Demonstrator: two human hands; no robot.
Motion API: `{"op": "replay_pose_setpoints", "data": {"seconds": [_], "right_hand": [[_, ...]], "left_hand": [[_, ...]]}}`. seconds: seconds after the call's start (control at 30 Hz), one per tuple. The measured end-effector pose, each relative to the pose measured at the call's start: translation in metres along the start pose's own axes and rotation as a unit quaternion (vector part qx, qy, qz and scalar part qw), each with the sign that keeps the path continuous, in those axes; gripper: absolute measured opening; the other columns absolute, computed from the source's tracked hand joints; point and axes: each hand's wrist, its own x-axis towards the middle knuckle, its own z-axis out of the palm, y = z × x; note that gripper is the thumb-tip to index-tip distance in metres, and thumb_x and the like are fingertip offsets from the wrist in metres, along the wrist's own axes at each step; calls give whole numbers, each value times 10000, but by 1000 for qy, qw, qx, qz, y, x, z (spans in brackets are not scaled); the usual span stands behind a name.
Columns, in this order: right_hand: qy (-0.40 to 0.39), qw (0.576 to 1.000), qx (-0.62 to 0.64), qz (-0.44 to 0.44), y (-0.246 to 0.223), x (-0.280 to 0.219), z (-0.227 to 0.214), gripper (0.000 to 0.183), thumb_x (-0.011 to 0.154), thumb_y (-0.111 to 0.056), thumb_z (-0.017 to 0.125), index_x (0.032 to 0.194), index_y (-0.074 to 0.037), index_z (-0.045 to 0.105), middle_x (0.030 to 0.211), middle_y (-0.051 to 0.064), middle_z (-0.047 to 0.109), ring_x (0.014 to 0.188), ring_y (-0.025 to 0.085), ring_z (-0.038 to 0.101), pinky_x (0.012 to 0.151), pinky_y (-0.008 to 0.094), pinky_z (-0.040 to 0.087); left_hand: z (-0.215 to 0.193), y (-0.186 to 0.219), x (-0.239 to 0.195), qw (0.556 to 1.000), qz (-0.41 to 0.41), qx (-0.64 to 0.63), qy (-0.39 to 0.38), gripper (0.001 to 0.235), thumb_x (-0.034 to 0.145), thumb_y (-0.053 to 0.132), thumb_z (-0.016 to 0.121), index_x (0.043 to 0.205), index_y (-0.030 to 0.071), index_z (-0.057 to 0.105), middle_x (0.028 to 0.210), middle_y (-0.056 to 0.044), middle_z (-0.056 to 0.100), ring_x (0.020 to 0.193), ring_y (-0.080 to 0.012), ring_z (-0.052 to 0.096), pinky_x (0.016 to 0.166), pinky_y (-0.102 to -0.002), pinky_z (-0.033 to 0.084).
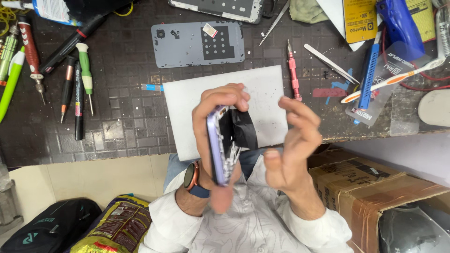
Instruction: The person uses a small screwdriver to remove screws from the back of a disassembled smartphone. They then insert a SIM card into the SIM tray and reinsert the tray into the phone.
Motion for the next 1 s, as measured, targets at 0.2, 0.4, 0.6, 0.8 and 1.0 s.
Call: {"op": "replay_pose_setpoints", "data": {"seconds": [0.2,0.4,0.6,0.8,1.0], "right_hand": [[22,990,45,129,-80,23,-25,321,1007,-84,626,1305,-11,531,1211,169,596,1072,228,653,984,334,566],[-121,972,-155,130,-115,71,-32,373,749,29,754,1111,18,665,1088,154,691,860,177,694,749,270,572],[-144,960,-189,151,-125,90,-29,377,730,44,748,1096,-40,715,980,85,714,817,138,731,724,249,574],[-154,948,-223,164,-129,96,-32,320,733,22,777,1045,-23,722,897,66,724,769,103,741,672,233,575],[-186,937,-207,209,-126,105,-38,233,733,-20,783,958,-32,727,865,19,740,771,68,767,589,187,595]], "left_hand": [[-16,-6,2,971,68,215,-81,1109,695,911,499,1425,78,447,1249,-94,562,1145,-237,573,1169,-465,406],[-9,-7,-2,945,103,291,-112,1005,772,843,564,1399,70,430,1276,-107,550,1191,-269,578,1181,-513,359],[-4,-9,-4,939,120,301,-117,843,870,683,718,1378,77,425,1254,-109,554,1192,-281,580,1204,-534,348],[-1,-12,-4,937,144,297,-115,828,854,662,713,1349,63,426,1203,-112,543,1199,-301,572,1214,-571,335],[2,-13,-6,937,139,302,-107,620,926,453,695,1336,62,444,1200,-115,546,1194,-302,573,1212,-576,336]]}}
